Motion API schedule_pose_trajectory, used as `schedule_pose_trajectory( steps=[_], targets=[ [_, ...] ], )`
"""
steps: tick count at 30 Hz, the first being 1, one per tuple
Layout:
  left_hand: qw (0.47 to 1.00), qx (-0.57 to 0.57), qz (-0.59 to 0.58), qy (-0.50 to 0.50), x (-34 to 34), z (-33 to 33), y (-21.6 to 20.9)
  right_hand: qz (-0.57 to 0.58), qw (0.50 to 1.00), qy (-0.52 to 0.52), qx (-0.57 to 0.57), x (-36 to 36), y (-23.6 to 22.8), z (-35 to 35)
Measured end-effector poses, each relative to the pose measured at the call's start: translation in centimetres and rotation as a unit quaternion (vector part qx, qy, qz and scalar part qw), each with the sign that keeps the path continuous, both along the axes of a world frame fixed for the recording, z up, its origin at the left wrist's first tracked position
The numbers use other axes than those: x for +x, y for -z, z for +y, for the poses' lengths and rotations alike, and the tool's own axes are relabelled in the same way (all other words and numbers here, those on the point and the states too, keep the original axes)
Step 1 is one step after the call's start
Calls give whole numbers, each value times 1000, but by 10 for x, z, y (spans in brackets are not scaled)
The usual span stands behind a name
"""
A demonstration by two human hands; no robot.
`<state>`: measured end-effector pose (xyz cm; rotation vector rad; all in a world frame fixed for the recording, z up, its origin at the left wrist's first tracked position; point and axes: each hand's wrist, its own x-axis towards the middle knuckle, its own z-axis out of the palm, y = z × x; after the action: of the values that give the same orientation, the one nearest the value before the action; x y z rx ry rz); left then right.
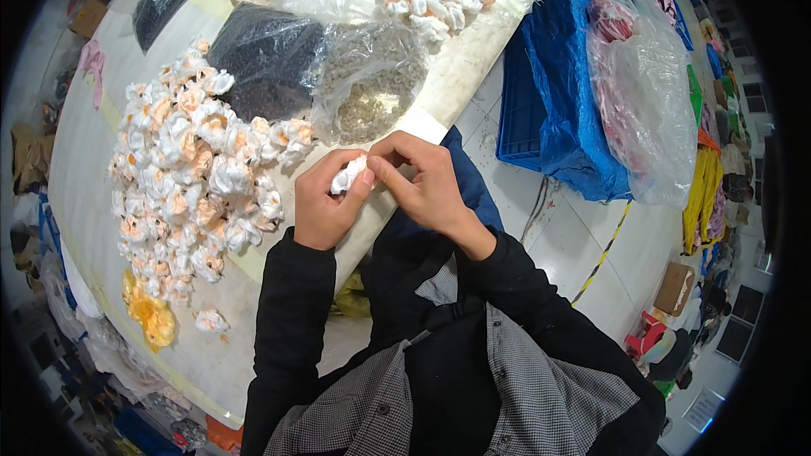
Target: The person sits on the floor and repeatedly picks small white fluffy items and tiny metallic pieces from a table, then attaches the metallic pieces to the fluffy items by hand. The finished items are placed into a plastic bag on the table.
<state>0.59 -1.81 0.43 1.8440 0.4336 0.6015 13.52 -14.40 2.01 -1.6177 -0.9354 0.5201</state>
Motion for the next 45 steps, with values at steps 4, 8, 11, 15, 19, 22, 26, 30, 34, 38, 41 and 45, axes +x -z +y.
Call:
schedule_pose_trajectory(
  steps=[4,8,11,15,19,22,26,30,34,38,41,45],
  targets=[
    [998,53,42,-8,-1,1,-4,43,999,-19,-4,0,9,-1],
    [996,83,30,-27,1,-1,-3,101,994,-17,-26,0,11,1],
    [994,98,40,-36,0,0,-5,110,994,-6,-17,-3,18,4],
    [993,106,19,-47,1,1,3,79,997,8,-10,-8,17,6],
    [993,97,18,-72,1,-3,7,75,997,7,-19,-8,18,8],
    [991,99,25,-89,0,-5,9,75,997,-1,-33,-7,15,11],
    [989,92,32,-115,0,-4,10,34,998,-25,-42,0,9,17],
    [984,86,36,-151,-1,0,11,-155,986,-12,-59,17,-2,27],
    [983,66,28,-168,2,3,14,-289,954,19,-70,44,11,51],
    [983,68,28,-167,0,1,19,-353,930,5,-101,47,15,64],
    [984,62,30,-166,0,3,18,-401,911,3,-101,45,19,69],
    [983,53,35,-172,1,3,16,-388,918,2,-85,47,24,69]
  ],
)
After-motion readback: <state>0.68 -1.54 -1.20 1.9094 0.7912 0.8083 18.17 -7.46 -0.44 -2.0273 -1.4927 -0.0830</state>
